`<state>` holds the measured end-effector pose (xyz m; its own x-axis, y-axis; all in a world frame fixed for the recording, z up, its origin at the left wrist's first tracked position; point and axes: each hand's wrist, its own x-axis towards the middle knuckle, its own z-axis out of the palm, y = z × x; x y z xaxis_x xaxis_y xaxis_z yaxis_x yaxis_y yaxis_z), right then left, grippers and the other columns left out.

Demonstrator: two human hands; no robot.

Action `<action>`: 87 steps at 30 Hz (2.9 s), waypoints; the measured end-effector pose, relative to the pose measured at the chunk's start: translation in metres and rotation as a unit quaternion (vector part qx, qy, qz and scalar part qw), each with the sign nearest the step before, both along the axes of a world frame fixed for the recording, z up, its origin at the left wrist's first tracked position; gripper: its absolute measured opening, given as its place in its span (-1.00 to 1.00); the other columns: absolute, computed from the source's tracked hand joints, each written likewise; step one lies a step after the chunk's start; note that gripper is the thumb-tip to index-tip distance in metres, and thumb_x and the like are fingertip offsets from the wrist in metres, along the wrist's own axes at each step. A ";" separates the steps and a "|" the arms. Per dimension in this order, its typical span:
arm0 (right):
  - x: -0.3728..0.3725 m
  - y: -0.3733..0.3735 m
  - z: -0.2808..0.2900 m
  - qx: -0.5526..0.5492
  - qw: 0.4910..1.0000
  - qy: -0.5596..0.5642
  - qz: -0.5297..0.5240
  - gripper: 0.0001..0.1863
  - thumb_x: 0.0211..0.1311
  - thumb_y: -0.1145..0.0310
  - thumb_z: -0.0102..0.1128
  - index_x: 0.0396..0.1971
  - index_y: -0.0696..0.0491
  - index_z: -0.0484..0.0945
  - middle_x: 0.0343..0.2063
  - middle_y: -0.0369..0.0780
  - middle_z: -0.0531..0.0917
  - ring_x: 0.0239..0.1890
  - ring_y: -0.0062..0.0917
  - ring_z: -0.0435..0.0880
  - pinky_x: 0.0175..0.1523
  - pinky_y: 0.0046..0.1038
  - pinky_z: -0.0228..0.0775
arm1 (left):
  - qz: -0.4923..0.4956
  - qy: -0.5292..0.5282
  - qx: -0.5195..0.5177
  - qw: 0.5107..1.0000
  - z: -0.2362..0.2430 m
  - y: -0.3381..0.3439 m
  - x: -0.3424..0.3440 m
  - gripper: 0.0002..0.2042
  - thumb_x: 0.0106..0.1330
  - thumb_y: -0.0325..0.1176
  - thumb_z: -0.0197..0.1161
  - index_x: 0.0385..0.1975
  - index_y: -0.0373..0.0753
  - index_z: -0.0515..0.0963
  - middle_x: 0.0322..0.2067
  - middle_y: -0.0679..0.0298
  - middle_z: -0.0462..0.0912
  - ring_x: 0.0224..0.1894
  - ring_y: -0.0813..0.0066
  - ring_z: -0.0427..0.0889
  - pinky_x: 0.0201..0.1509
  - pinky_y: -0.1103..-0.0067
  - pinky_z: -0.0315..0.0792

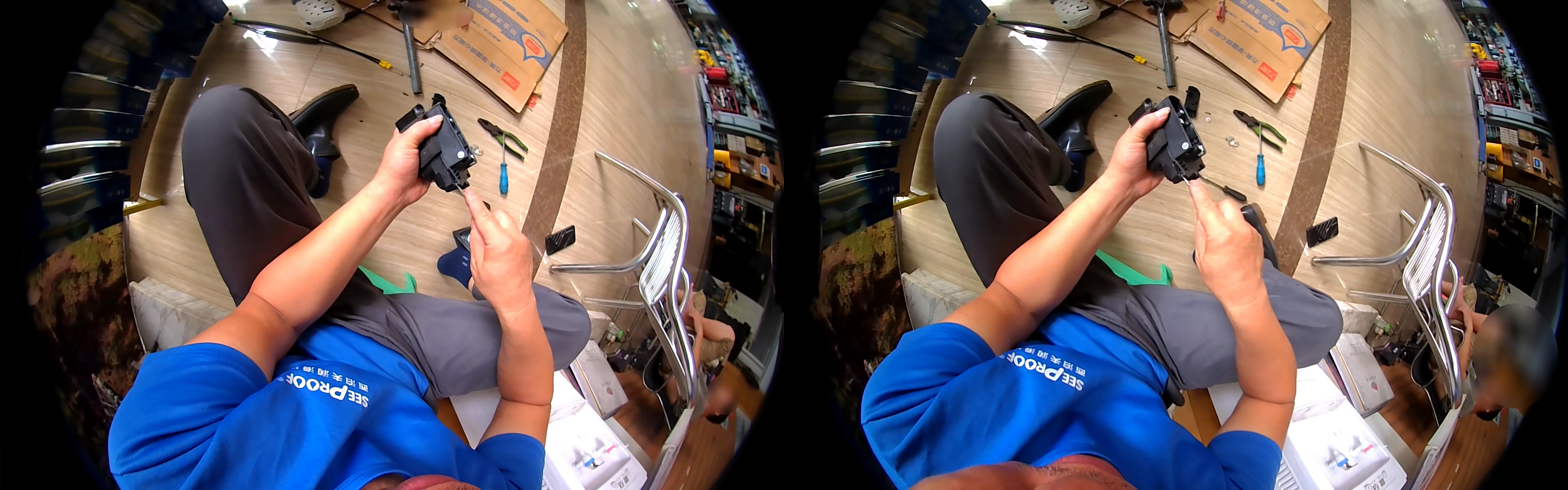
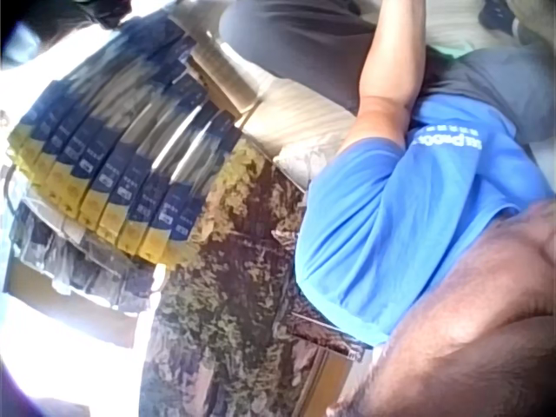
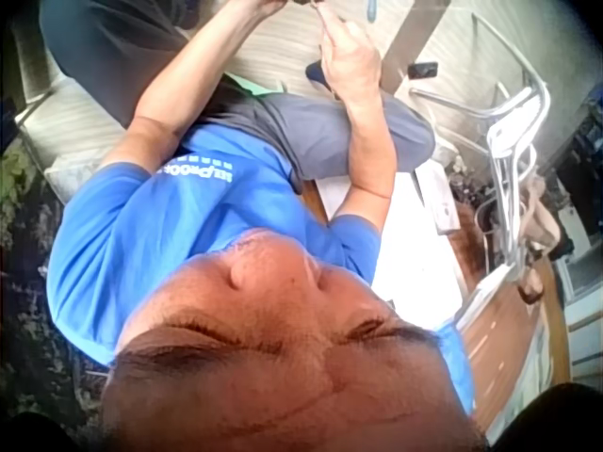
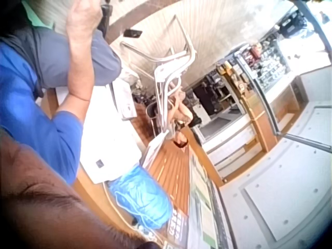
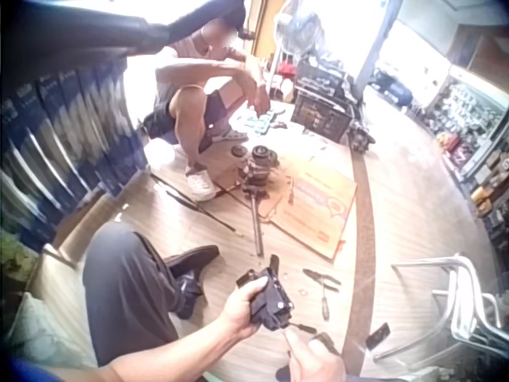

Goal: The person disassembles and reassembles a black plastic mechanical housing using a screwdriver, removing screws and separating the two halves of the casing.

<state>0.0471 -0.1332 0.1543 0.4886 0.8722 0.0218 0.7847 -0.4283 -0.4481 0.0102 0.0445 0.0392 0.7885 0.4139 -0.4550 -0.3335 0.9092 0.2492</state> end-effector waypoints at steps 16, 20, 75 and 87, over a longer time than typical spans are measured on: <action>-0.015 0.005 -0.032 -0.013 0.998 -0.017 -0.065 -0.45 0.25 0.60 0.13 0.27 0.02 0.49 -0.45 -0.09 0.52 -0.40 -0.18 0.58 -0.27 -0.22 0.45 | 0.039 0.060 0.088 0.994 0.003 -0.005 0.003 -0.88 0.36 -0.34 0.24 -0.23 -0.22 0.53 -0.38 0.27 0.67 -0.39 0.46 0.70 -0.26 0.49 0.66; -0.019 0.007 -0.042 0.012 0.996 -0.002 -0.087 -0.46 0.26 0.60 0.12 0.27 0.03 0.49 -0.43 -0.07 0.54 -0.39 -0.13 0.58 -0.25 -0.20 0.45 | 0.069 0.077 0.093 0.990 -0.009 -0.006 0.004 -0.89 0.34 -0.38 0.26 -0.25 -0.24 0.52 -0.39 0.29 0.65 -0.40 0.48 0.68 -0.29 0.50 0.64; 0.022 0.010 -0.033 -0.038 0.999 0.012 -0.011 -0.59 0.34 0.39 0.09 0.19 -0.11 0.52 -0.43 -0.10 0.63 -0.42 -0.12 0.69 -0.31 -0.12 0.56 | 0.084 0.099 0.113 0.985 -0.024 -0.017 0.006 -0.85 0.31 -0.39 0.28 -0.22 -0.23 0.48 -0.34 0.31 0.60 -0.33 0.48 0.65 -0.28 0.47 0.62; 0.011 0.020 -0.040 0.014 0.999 0.012 -0.051 -0.65 0.34 0.38 0.12 0.09 0.08 0.58 -0.38 -0.05 0.66 -0.36 -0.09 0.70 -0.27 -0.13 0.55 | 0.045 0.091 0.115 0.988 -0.027 -0.019 0.002 -0.64 0.27 -0.39 0.33 -0.05 -0.22 0.31 -0.22 0.26 0.53 -0.25 0.49 0.60 -0.19 0.49 0.60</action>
<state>0.0582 -0.1136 0.1143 0.5754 0.8172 0.0327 0.7266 -0.4924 -0.4791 0.0123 0.0259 0.0122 0.6584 0.5868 -0.4713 -0.3407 0.7907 0.5086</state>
